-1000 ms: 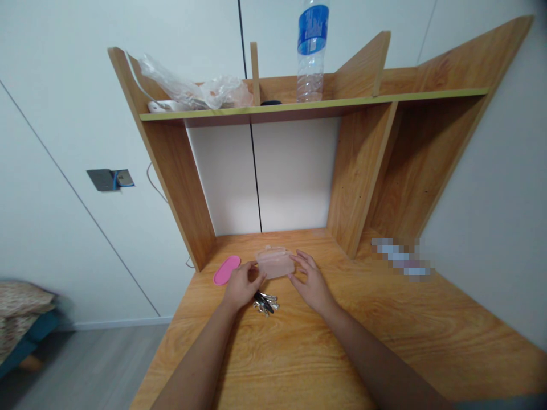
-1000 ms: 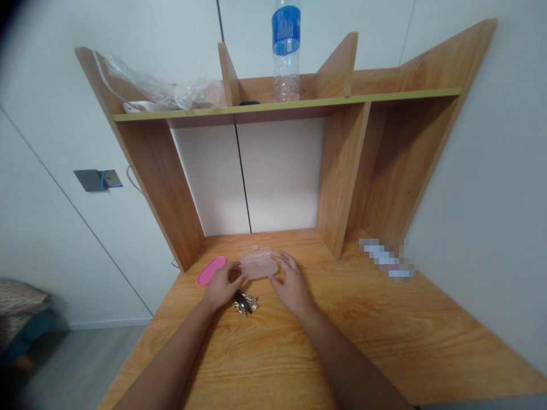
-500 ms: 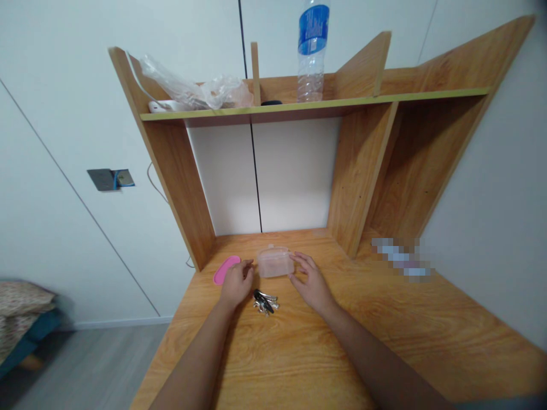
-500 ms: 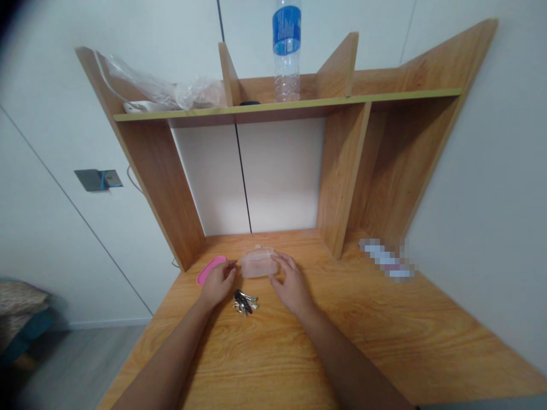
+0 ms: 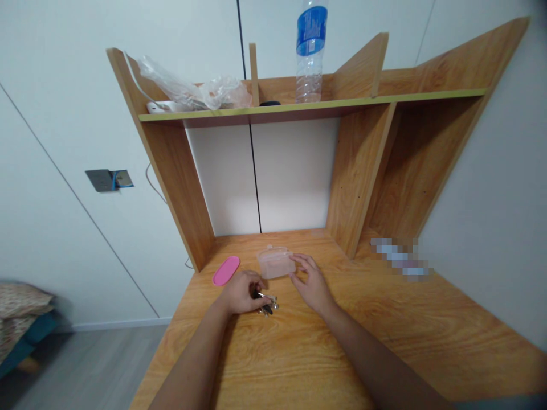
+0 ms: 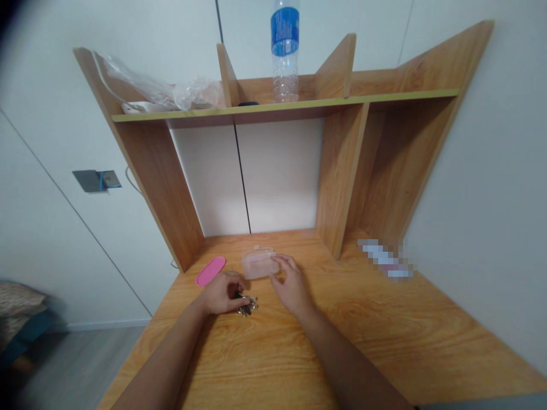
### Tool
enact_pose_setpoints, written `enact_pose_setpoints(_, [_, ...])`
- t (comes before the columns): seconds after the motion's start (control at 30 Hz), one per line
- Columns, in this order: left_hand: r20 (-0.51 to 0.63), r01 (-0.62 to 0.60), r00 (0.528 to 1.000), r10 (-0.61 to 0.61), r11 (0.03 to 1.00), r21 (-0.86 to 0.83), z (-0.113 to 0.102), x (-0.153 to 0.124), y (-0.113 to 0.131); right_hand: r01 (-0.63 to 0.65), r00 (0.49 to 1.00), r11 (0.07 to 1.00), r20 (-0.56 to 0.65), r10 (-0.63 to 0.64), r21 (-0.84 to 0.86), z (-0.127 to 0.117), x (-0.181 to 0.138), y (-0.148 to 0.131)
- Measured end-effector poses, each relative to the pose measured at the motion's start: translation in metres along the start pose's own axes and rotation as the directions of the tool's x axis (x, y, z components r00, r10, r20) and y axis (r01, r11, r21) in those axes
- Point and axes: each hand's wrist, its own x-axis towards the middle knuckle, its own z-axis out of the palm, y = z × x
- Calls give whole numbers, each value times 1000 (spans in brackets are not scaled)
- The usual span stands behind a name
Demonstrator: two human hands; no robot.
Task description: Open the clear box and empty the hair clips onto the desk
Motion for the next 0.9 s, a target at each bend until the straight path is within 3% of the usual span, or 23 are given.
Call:
enact_pose_setpoints(0.6, [21,-43,999,46,991,-127,19,2,11,21,999,1000,-29,-20,18,-1,0,-6])
enact_pose_setpoints(0.9, [-46,105,992,-118,969,-223,22,1,14,69,996,997,-61,-67,34,-6,1,-15])
